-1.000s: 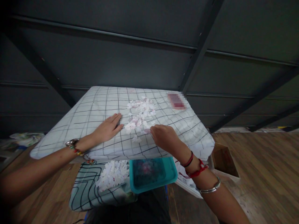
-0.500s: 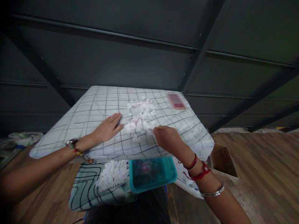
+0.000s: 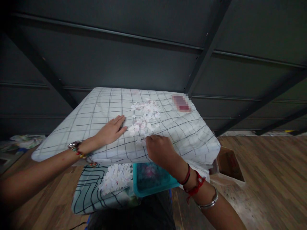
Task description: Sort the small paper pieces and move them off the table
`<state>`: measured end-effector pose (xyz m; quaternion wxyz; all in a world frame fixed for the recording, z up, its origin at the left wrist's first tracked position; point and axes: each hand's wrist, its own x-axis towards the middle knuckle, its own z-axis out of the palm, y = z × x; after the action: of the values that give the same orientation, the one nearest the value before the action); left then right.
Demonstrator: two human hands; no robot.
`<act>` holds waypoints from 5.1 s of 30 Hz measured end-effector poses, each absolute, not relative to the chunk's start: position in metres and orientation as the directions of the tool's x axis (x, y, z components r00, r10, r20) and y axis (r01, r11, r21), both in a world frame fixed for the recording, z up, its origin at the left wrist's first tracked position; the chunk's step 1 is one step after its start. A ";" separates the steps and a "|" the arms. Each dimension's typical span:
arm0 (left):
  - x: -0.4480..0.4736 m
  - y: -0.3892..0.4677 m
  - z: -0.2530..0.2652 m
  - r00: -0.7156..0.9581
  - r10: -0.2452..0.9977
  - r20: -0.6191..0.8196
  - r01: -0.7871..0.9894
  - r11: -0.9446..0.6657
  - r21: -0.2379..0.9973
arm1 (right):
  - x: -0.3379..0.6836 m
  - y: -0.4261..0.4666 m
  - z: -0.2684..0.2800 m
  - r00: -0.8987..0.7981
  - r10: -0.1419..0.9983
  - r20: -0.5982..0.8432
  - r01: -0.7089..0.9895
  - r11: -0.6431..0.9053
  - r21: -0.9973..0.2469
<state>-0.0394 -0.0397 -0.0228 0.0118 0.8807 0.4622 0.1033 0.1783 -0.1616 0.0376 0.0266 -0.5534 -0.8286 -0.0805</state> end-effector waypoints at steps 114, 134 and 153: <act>-0.077 -0.084 -0.024 0.532 0.833 0.151 0.837 -0.545 0.057 | 0.154 -0.140 0.034 -0.385 0.890 0.243 0.920 0.391 0.026; -0.078 -0.085 -0.024 0.540 0.823 0.176 0.833 -0.553 0.029 | 0.153 -0.154 0.047 -0.482 0.866 0.129 0.873 0.487 -0.006; -0.077 -0.084 -0.024 0.535 0.828 0.168 0.833 -0.550 0.058 | 0.163 -0.160 0.040 -0.443 0.887 0.127 0.890 0.453 -0.061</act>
<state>-0.0768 -0.0843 -0.0241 -0.0144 0.8759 0.4742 0.0880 0.1628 -0.1602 0.0400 0.0702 -0.5231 -0.8494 -0.0076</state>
